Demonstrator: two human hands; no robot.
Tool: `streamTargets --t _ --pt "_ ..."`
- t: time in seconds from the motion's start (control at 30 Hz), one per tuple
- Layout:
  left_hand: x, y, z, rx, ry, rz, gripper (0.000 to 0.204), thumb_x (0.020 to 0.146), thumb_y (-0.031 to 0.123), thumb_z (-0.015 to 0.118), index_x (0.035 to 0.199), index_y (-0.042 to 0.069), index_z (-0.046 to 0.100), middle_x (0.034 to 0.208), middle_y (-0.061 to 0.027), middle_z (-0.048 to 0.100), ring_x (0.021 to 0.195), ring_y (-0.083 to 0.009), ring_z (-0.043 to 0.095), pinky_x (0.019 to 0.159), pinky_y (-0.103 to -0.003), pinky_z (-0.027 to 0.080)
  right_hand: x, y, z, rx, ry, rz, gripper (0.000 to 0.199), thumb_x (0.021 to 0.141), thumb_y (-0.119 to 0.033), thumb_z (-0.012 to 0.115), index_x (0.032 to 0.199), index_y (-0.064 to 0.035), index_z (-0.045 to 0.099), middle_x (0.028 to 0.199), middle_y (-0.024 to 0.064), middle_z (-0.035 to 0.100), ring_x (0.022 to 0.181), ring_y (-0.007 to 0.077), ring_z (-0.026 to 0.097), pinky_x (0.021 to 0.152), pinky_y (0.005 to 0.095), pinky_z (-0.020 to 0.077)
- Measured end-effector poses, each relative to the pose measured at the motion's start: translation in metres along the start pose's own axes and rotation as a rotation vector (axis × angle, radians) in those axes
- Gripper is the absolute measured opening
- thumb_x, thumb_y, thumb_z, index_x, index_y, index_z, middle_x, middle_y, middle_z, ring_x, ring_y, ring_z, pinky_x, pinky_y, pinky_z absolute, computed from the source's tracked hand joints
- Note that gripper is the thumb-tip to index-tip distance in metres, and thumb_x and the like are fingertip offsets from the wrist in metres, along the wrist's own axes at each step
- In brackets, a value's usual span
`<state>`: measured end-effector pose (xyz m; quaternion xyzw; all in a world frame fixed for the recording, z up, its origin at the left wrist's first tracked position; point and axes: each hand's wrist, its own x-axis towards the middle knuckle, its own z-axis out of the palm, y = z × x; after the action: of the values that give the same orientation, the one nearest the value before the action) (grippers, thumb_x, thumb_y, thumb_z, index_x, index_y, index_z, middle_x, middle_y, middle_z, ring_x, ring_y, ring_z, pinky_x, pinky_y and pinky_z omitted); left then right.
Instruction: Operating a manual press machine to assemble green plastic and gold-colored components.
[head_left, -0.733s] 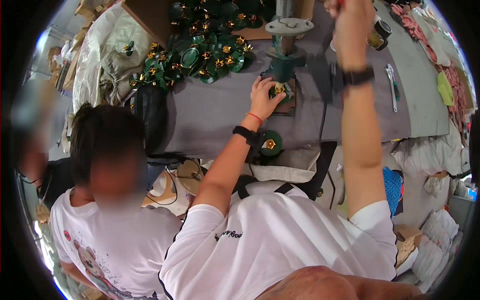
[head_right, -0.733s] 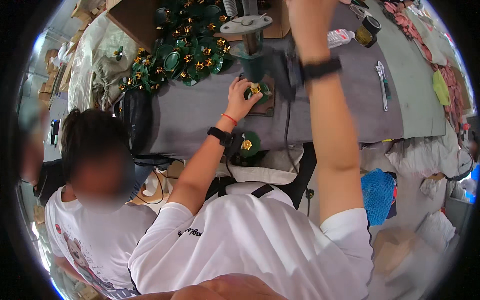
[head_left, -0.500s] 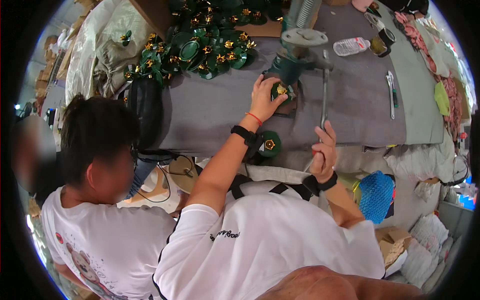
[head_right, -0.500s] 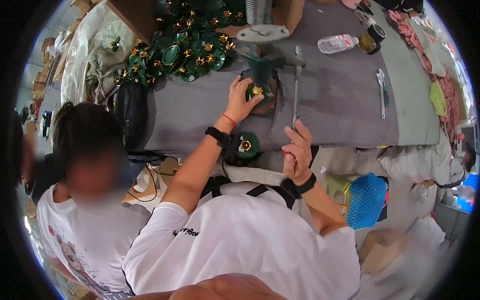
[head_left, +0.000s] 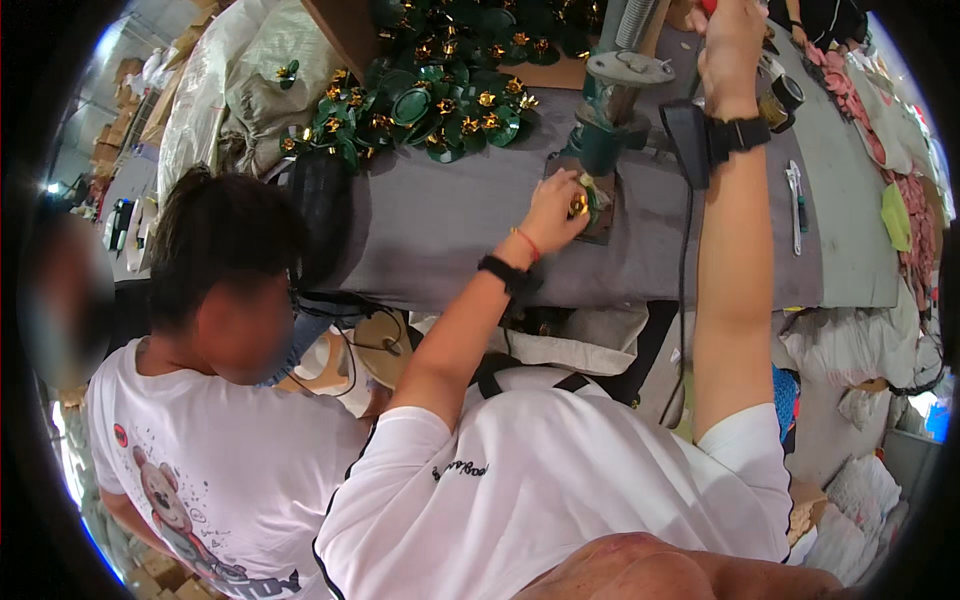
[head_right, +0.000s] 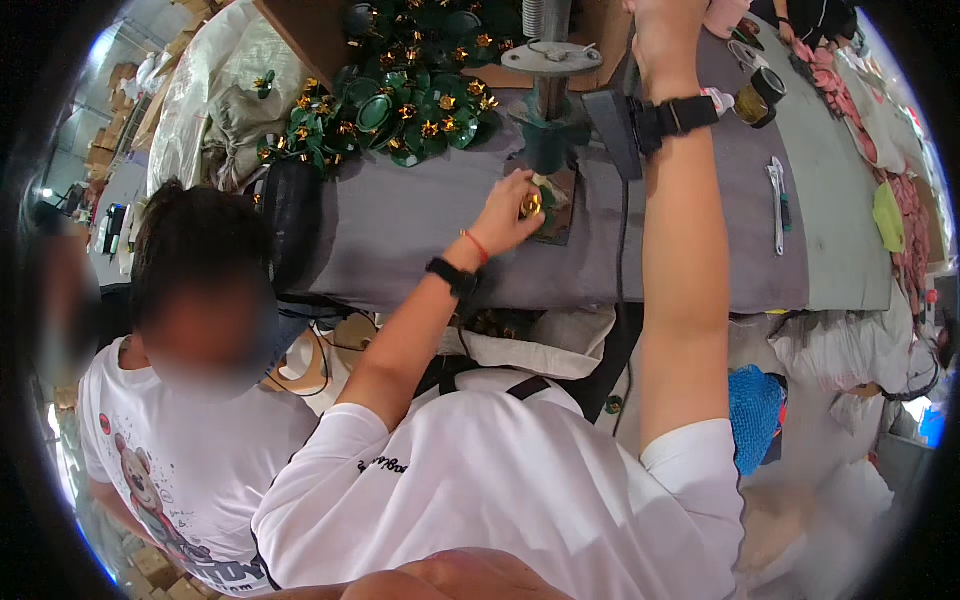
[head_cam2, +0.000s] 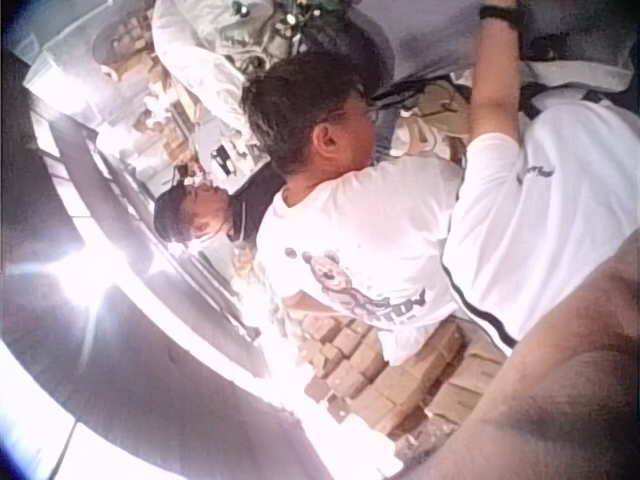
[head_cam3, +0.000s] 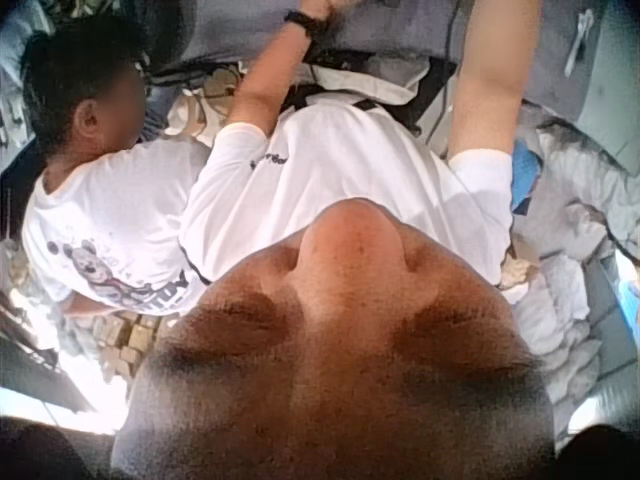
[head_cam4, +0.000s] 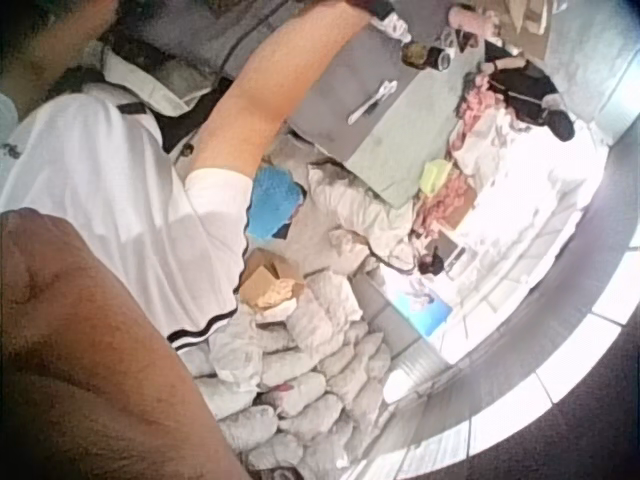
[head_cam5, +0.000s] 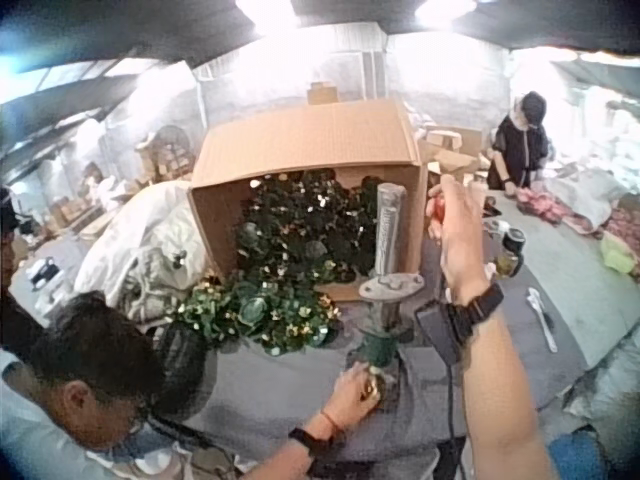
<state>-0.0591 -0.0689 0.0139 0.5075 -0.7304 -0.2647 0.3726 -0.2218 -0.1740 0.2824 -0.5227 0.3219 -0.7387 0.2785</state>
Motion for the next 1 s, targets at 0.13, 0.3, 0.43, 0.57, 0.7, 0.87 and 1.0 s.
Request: streamTargets --t 0.13,0.3,0.43,0.57,0.7,0.87,1.0 --pt "-0.034 -0.006 -0.026 0.262 -0.21 0.16 0.039 0.079 0.036 0.072 0.109 0.013 0.06 0.143 -0.0245 0.035 0.133 -0.0504 0.028 0.108 -0.06 0.022 0.017 0.033 -0.004 0.112 -0.004 0.08 0.032 0.098 -0.035 0.052 0.082 -0.0076 0.057 0.062 -0.0028 0.046 0.048 0.0047 0.037 0.043 0.0196 0.026" --pt "0.022 -0.085 -0.067 0.581 0.425 0.04 0.053 0.079 0.035 0.072 0.125 0.014 0.055 0.141 -0.0271 0.038 0.133 -0.0482 0.029 0.106 -0.061 0.023 0.016 0.038 -0.002 0.093 0.081 0.082 0.032 0.098 -0.034 0.053 0.08 -0.0075 0.057 0.062 -0.0027 0.047 0.05 0.0049 0.041 0.043 0.0192 0.027" --pt "0.055 -0.126 -0.094 0.671 0.207 -0.242 0.061 0.077 0.024 0.073 0.132 0.013 0.049 0.124 -0.0056 0.058 0.134 -0.0308 0.037 0.107 -0.062 0.023 0.02 0.035 0.0 0.064 0.056 0.069 0.032 0.098 -0.034 0.052 0.078 -0.0086 0.057 0.062 -0.0037 0.047 0.051 0.0048 0.042 0.043 0.0189 0.0277" --pt "0.029 -0.088 -0.074 0.172 0.377 -0.133 0.058 0.077 0.019 0.076 0.128 0.007 0.052 0.112 -0.01 0.064 0.112 -0.0279 0.058 0.101 -0.047 0.039 0.019 0.042 -0.004 0.052 0.053 0.06 0.032 0.098 -0.034 0.052 0.078 -0.0094 0.057 0.062 -0.0041 0.047 0.05 0.0041 0.04 0.043 0.019 0.0268" --pt "0.002 -0.024 -0.016 -0.288 0.232 -0.072 0.061 0.077 0.013 0.077 0.131 0.002 0.049 0.106 -0.0116 0.067 0.105 -0.0206 0.062 0.093 -0.034 0.047 0.019 0.048 -0.001 0.112 0.033 0.024 0.031 0.099 -0.032 0.05 0.079 -0.0104 0.057 0.062 -0.0042 0.047 0.049 0.0042 0.037 0.043 0.0197 0.0263" --pt "0.014 0.001 0.008 -0.029 0.076 -0.009 0.064 0.077 0.014 0.072 0.133 -0.001 0.045 0.11 -0.0165 0.066 0.108 -0.0337 0.06 0.107 -0.046 0.034 -0.002 0.003 0.0 0.059 0.021 0.032 0.03 0.099 -0.032 0.05 0.079 -0.0101 0.056 0.061 -0.0041 0.046 0.049 0.0043 0.038 0.043 0.0195 0.027" --pt "0.013 -0.003 0.007 -0.082 0.058 -0.008 0.067 0.081 0.015 0.07 0.137 -0.003 0.038 0.116 -0.0156 0.065 0.115 -0.0327 0.056 0.109 -0.047 0.031 -0.1 -0.044 -0.047 -0.037 -0.145 -0.137 0.021 0.096 -0.017 0.044 0.091 0.0001 0.056 0.077 0.0125 0.062 0.065 0.0212 0.057 0.068 0.0332 0.0474"
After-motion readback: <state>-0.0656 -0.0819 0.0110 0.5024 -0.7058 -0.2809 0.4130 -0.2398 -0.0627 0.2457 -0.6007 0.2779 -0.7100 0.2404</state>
